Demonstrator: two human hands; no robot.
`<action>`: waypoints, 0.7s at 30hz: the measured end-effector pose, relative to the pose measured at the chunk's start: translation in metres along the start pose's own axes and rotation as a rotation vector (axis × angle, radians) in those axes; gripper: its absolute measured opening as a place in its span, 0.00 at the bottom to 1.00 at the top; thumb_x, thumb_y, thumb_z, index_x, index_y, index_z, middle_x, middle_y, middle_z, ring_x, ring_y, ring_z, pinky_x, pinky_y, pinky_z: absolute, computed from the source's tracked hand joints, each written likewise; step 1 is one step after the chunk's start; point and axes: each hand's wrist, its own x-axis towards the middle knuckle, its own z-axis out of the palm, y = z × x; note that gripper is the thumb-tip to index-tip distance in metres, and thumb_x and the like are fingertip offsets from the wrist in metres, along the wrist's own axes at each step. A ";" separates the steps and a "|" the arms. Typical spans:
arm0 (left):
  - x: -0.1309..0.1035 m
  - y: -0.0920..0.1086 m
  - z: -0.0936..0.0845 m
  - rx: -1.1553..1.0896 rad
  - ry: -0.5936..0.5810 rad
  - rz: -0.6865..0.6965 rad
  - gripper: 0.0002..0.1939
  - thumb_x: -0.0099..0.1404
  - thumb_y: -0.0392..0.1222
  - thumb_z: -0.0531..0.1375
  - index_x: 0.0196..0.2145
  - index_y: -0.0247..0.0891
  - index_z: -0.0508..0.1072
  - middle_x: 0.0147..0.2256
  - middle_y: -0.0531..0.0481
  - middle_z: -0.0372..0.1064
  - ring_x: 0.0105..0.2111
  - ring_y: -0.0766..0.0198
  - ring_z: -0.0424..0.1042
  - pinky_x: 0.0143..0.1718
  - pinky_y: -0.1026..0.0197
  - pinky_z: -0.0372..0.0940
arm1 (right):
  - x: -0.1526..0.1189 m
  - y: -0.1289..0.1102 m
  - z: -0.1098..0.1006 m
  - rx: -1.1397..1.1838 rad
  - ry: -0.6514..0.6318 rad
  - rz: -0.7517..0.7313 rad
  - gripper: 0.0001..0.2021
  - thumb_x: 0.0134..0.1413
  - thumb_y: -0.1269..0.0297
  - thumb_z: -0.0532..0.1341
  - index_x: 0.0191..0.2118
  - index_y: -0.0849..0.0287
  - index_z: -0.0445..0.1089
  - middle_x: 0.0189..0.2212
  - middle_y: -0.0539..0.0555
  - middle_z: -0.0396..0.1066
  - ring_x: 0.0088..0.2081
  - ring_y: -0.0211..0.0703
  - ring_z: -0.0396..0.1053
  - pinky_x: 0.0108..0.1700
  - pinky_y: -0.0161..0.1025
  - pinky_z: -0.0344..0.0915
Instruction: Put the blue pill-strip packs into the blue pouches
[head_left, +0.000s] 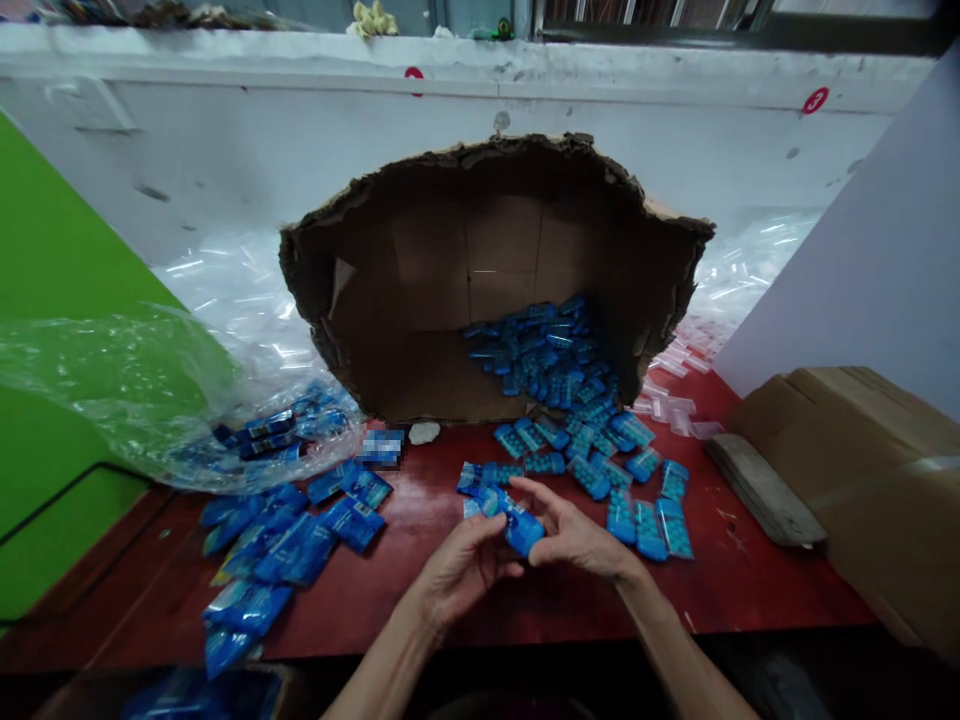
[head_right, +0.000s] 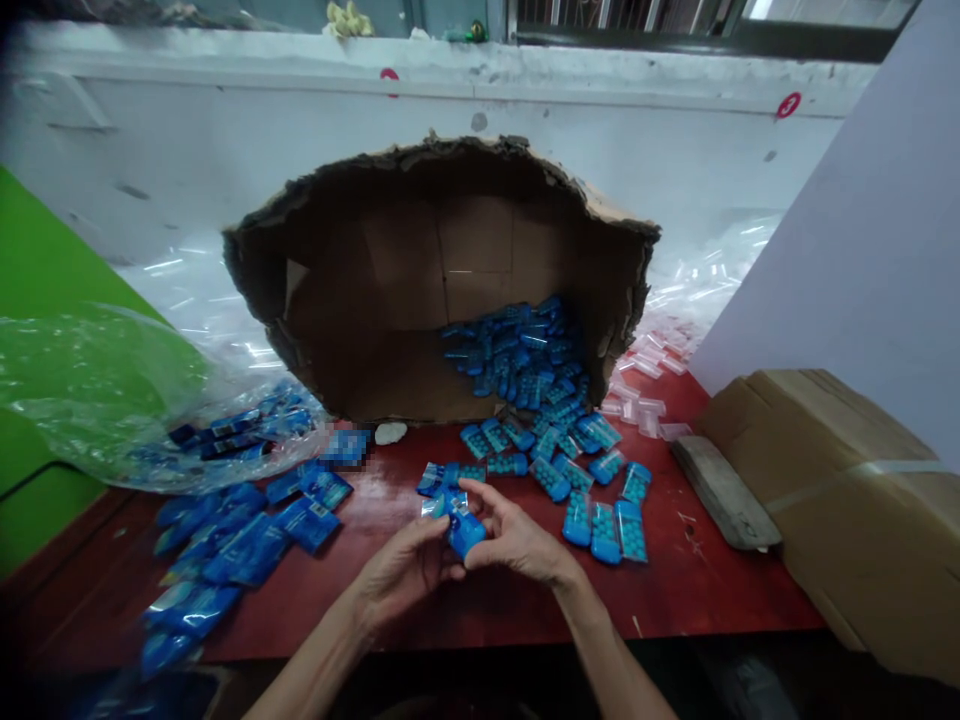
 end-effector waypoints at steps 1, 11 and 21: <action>0.000 0.001 0.000 0.013 -0.015 0.003 0.07 0.54 0.38 0.57 0.31 0.33 0.69 0.27 0.45 0.71 0.25 0.64 0.70 0.25 0.63 0.64 | 0.000 -0.003 0.001 0.002 -0.021 0.010 0.39 0.30 0.75 0.66 0.53 0.51 0.52 0.39 0.49 0.62 0.31 0.31 0.62 0.30 0.27 0.59; -0.001 -0.006 -0.002 0.080 0.028 0.011 0.11 0.54 0.44 0.58 0.33 0.34 0.68 0.30 0.45 0.71 0.25 0.65 0.69 0.26 0.64 0.64 | 0.000 0.001 0.010 0.001 0.044 0.035 0.41 0.30 0.74 0.65 0.55 0.49 0.50 0.35 0.47 0.64 0.26 0.30 0.61 0.28 0.29 0.60; -0.010 -0.007 0.006 0.092 0.037 -0.031 0.11 0.56 0.41 0.56 0.36 0.33 0.69 0.32 0.45 0.71 0.28 0.65 0.71 0.28 0.64 0.66 | -0.002 0.017 0.000 -0.064 0.005 -0.017 0.34 0.37 0.71 0.63 0.53 0.51 0.53 0.34 0.47 0.62 0.27 0.29 0.58 0.29 0.27 0.56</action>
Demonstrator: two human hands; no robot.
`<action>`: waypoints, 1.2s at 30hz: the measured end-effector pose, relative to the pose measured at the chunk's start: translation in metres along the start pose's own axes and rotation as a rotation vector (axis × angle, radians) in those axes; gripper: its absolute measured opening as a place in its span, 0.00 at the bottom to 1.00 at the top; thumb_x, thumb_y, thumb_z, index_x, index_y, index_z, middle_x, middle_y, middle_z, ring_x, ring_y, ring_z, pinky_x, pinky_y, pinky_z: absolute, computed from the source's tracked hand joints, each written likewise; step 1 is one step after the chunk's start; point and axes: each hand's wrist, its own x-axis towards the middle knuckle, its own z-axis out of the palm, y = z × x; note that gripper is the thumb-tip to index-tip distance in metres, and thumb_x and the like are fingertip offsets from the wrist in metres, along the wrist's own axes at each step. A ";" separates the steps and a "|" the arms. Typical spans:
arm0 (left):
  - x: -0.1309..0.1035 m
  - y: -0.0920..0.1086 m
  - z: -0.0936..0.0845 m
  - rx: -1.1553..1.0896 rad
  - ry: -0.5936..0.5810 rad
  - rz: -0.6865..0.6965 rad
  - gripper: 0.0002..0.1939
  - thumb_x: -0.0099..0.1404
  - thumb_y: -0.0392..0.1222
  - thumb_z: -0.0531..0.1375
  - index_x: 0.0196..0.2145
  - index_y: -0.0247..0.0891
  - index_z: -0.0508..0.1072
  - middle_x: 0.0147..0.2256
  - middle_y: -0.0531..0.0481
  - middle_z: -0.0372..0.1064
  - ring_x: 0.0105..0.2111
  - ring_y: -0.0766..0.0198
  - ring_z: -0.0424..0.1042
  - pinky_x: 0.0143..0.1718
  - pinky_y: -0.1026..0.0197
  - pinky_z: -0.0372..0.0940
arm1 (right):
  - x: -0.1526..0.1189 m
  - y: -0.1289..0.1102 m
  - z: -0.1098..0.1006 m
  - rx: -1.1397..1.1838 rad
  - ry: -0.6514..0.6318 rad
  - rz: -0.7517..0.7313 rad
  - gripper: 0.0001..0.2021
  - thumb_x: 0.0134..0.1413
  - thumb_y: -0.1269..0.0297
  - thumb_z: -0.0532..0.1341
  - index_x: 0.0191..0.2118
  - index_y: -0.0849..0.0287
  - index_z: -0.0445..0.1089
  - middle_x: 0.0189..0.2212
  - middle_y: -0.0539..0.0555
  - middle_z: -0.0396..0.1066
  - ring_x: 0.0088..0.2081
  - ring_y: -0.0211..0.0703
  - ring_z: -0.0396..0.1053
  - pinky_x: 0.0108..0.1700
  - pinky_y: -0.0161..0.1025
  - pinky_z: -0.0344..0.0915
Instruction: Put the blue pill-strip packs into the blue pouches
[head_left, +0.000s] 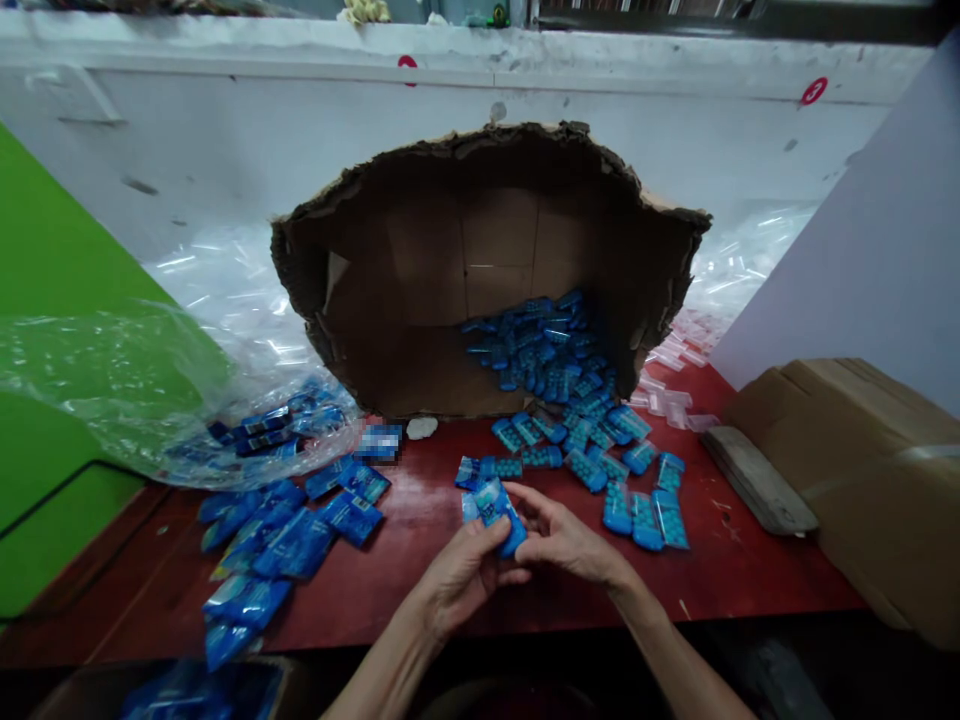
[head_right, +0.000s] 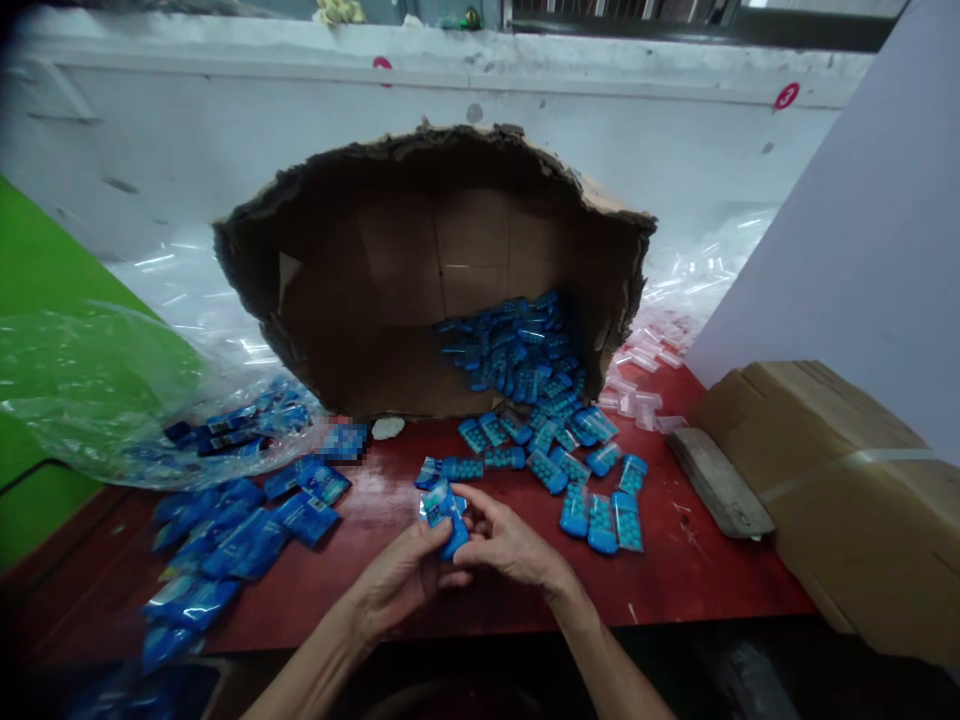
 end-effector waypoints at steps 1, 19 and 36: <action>0.000 -0.001 0.001 -0.009 0.002 0.006 0.11 0.56 0.41 0.56 0.36 0.32 0.69 0.32 0.45 0.71 0.27 0.65 0.70 0.28 0.64 0.66 | 0.000 0.001 0.001 -0.008 0.016 -0.007 0.34 0.37 0.72 0.63 0.53 0.50 0.53 0.34 0.47 0.62 0.28 0.29 0.58 0.29 0.28 0.56; -0.034 0.030 -0.042 -0.513 0.237 0.521 0.16 0.57 0.49 0.52 0.38 0.36 0.69 0.33 0.43 0.73 0.40 0.52 0.69 0.38 0.52 0.66 | 0.009 0.013 0.000 -0.785 0.373 -0.145 0.16 0.49 0.65 0.55 0.46 0.55 0.63 0.31 0.50 0.64 0.33 0.38 0.62 0.38 0.35 0.59; 0.012 -0.019 -0.038 0.166 0.566 0.375 0.14 0.47 0.47 0.61 0.26 0.34 0.65 0.14 0.58 0.62 0.10 0.75 0.56 0.12 0.71 0.48 | 0.042 0.038 0.008 -1.514 0.414 -0.075 0.05 0.52 0.64 0.54 0.35 0.54 0.64 0.33 0.49 0.64 0.35 0.37 0.63 0.33 0.31 0.55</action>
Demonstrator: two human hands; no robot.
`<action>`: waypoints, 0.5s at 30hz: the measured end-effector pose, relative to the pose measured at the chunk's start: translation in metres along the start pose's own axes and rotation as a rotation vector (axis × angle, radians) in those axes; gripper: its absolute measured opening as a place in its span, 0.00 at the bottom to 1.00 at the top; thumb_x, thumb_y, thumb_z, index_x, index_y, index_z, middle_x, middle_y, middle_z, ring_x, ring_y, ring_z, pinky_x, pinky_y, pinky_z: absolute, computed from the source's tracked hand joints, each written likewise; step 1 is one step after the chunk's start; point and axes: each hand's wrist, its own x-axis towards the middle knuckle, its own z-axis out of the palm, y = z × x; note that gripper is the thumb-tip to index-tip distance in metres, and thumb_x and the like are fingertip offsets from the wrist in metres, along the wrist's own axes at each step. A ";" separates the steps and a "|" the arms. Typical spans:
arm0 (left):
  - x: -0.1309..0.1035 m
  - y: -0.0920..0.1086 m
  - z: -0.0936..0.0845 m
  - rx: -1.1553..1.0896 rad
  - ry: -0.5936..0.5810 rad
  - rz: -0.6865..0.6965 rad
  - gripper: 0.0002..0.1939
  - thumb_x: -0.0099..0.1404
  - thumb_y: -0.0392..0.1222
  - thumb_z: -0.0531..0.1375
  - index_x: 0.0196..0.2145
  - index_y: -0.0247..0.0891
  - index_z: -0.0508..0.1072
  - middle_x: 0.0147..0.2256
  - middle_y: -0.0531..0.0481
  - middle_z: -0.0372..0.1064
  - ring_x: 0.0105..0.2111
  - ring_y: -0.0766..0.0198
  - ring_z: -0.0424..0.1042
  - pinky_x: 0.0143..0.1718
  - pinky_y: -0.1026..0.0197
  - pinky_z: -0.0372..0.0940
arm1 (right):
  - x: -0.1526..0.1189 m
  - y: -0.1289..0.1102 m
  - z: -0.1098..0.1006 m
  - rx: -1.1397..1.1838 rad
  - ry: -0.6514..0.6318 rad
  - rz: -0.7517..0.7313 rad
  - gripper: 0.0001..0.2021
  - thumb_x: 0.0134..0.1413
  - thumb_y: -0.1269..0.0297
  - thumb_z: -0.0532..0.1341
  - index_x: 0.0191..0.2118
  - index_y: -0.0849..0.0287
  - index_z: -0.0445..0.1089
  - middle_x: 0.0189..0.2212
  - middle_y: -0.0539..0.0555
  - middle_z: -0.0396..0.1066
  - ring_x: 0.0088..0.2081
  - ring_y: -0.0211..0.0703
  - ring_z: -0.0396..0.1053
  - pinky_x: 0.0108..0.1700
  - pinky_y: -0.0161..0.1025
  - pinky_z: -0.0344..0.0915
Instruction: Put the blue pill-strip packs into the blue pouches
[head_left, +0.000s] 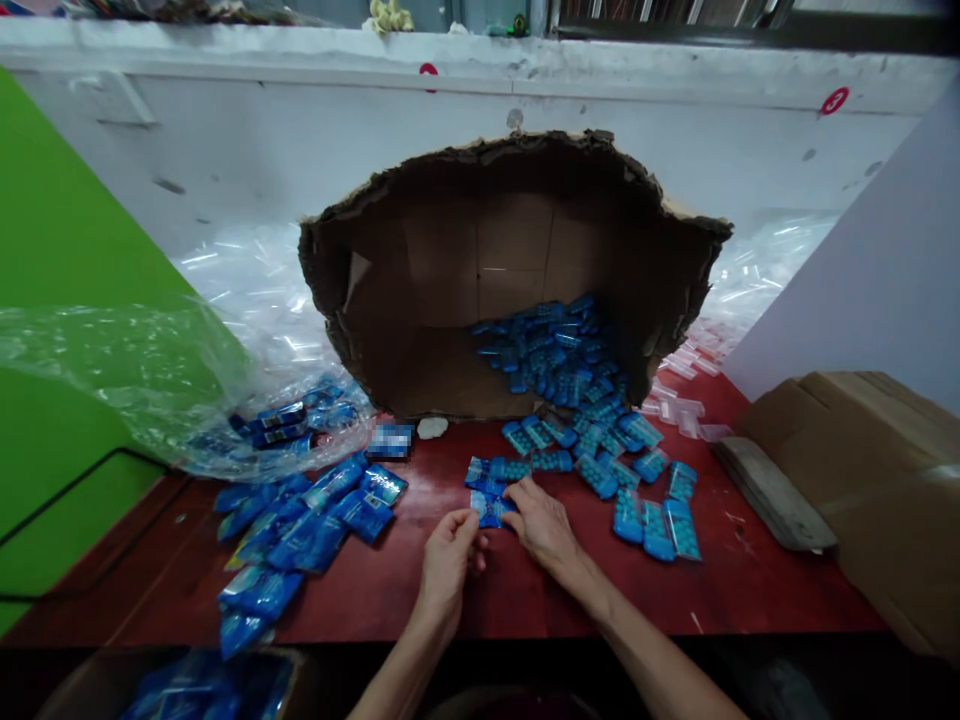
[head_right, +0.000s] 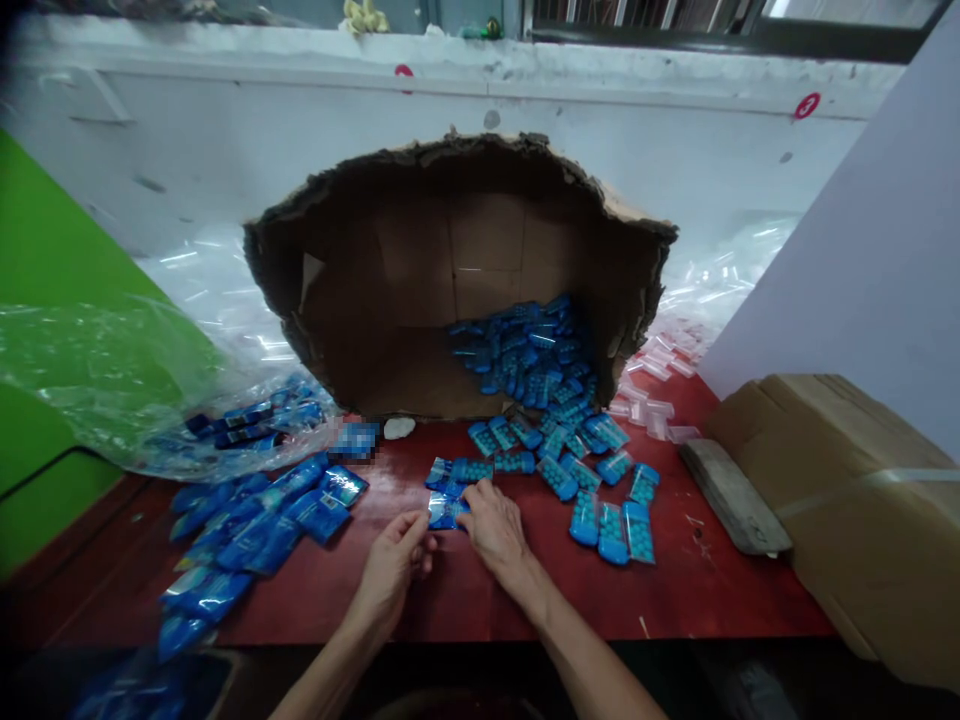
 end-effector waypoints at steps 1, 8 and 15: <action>0.002 -0.002 0.000 0.011 -0.003 0.009 0.14 0.47 0.48 0.61 0.26 0.34 0.65 0.14 0.58 0.62 0.10 0.75 0.56 0.12 0.71 0.48 | 0.001 0.001 -0.001 0.017 -0.011 0.005 0.05 0.51 0.64 0.55 0.36 0.53 0.63 0.33 0.48 0.64 0.34 0.36 0.63 0.32 0.31 0.55; 0.009 -0.005 -0.002 0.047 -0.005 -0.028 0.16 0.46 0.50 0.59 0.26 0.34 0.63 0.15 0.58 0.61 0.10 0.74 0.56 0.11 0.70 0.47 | 0.009 -0.003 0.001 0.022 0.045 0.073 0.08 0.54 0.69 0.50 0.30 0.56 0.65 0.29 0.49 0.65 0.31 0.36 0.64 0.29 0.31 0.53; 0.001 0.004 0.013 0.035 0.022 -0.051 0.19 0.45 0.50 0.61 0.31 0.33 0.67 0.20 0.54 0.64 0.14 0.73 0.60 0.14 0.69 0.51 | -0.008 -0.015 -0.021 0.216 0.180 -0.014 0.11 0.55 0.66 0.48 0.30 0.56 0.67 0.29 0.51 0.63 0.31 0.37 0.63 0.32 0.31 0.56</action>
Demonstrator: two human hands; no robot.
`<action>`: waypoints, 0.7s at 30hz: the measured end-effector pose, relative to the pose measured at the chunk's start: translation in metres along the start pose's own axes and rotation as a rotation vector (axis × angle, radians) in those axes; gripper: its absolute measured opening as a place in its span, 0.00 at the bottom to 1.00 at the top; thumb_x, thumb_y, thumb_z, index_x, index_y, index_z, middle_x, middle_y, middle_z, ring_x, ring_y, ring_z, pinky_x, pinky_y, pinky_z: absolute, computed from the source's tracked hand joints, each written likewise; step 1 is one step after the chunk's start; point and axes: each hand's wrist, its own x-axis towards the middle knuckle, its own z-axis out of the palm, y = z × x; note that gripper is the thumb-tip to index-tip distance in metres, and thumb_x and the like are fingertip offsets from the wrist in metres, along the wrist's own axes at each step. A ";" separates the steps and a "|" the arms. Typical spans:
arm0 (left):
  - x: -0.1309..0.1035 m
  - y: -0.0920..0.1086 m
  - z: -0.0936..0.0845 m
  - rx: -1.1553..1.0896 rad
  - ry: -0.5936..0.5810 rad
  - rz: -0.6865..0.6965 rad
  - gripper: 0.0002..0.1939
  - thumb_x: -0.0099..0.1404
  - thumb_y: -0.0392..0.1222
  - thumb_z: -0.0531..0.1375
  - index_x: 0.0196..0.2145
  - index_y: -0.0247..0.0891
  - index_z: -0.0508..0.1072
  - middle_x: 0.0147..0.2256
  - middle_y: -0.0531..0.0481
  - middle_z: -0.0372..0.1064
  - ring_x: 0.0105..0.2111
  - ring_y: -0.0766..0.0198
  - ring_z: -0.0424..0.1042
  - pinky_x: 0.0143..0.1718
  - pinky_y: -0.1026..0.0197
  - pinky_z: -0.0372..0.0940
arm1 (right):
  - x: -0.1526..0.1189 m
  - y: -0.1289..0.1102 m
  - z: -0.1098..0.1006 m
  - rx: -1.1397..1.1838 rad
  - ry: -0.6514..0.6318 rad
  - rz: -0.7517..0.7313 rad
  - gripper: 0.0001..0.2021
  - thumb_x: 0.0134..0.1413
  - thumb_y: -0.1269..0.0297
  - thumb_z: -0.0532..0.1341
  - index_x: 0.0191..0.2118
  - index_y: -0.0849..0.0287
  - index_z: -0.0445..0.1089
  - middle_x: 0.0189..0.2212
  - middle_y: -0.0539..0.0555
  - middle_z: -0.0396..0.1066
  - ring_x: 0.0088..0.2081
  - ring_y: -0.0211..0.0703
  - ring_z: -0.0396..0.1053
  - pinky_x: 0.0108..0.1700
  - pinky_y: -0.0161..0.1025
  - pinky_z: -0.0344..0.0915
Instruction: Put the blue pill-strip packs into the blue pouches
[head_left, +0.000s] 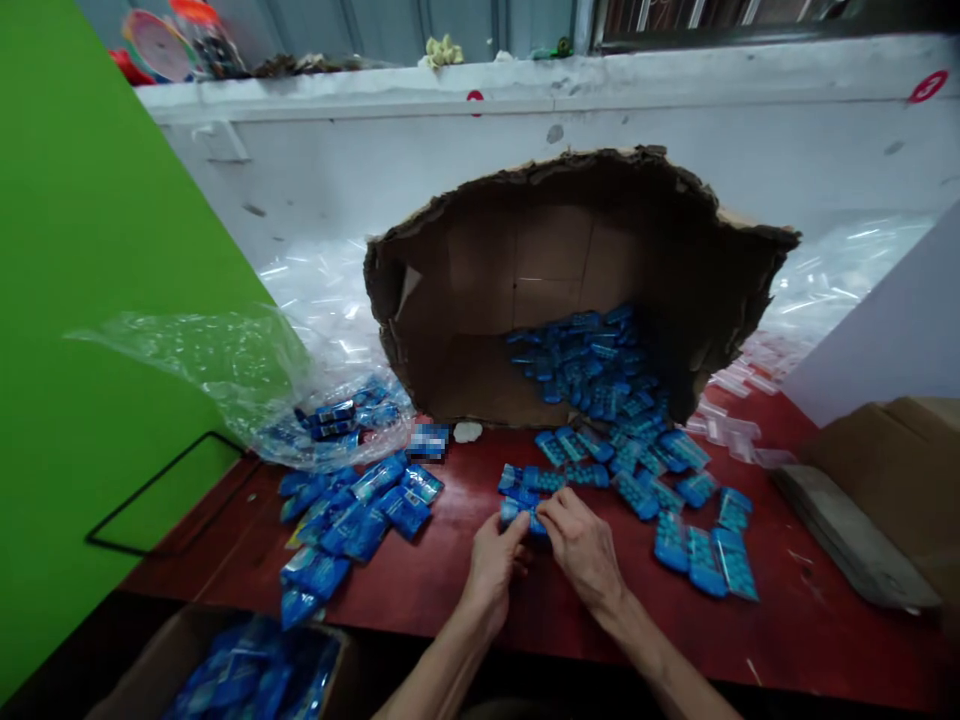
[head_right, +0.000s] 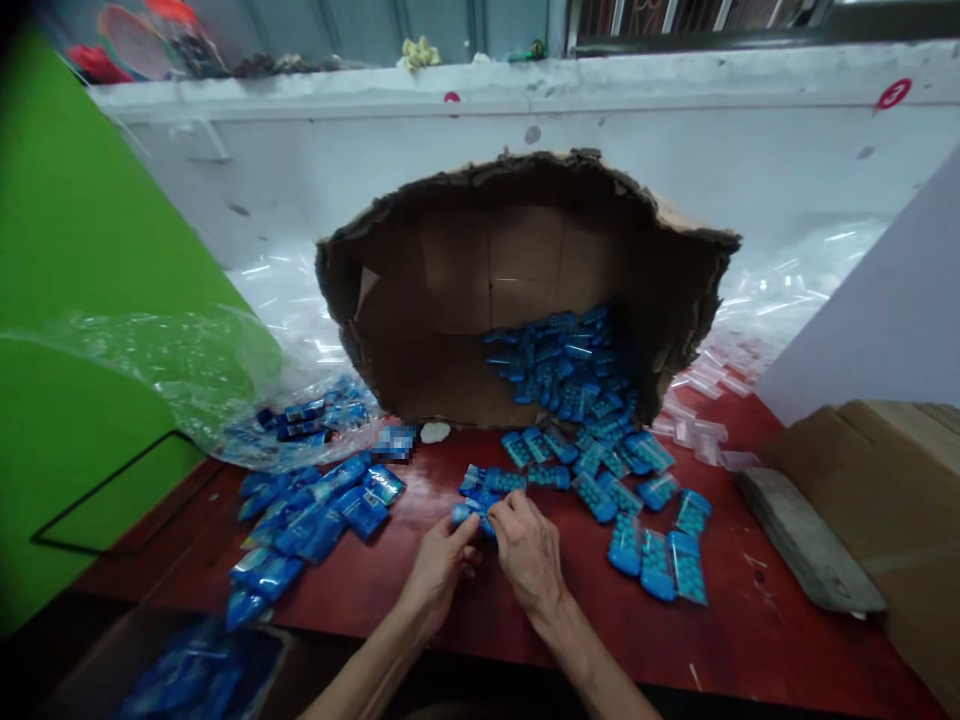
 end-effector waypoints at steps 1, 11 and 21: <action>0.000 0.002 0.002 -0.013 -0.012 0.012 0.18 0.45 0.50 0.61 0.30 0.33 0.68 0.21 0.53 0.65 0.16 0.72 0.62 0.16 0.69 0.52 | -0.001 -0.002 -0.002 0.087 0.017 -0.002 0.09 0.54 0.66 0.50 0.32 0.56 0.67 0.30 0.51 0.63 0.32 0.37 0.63 0.33 0.32 0.57; 0.013 -0.003 0.007 0.009 -0.064 0.094 0.15 0.44 0.47 0.62 0.23 0.30 0.71 0.19 0.50 0.67 0.18 0.70 0.62 0.18 0.68 0.55 | 0.011 0.017 0.012 0.868 -0.103 0.390 0.13 0.46 0.57 0.55 0.27 0.64 0.66 0.20 0.47 0.64 0.22 0.34 0.59 0.26 0.32 0.60; 0.018 -0.006 0.020 -0.094 -0.068 0.026 0.16 0.41 0.49 0.64 0.18 0.33 0.64 0.11 0.59 0.56 0.12 0.71 0.59 0.13 0.68 0.56 | 0.003 0.006 0.028 0.806 0.003 0.458 0.14 0.50 0.53 0.49 0.27 0.59 0.59 0.17 0.46 0.61 0.18 0.34 0.60 0.18 0.30 0.57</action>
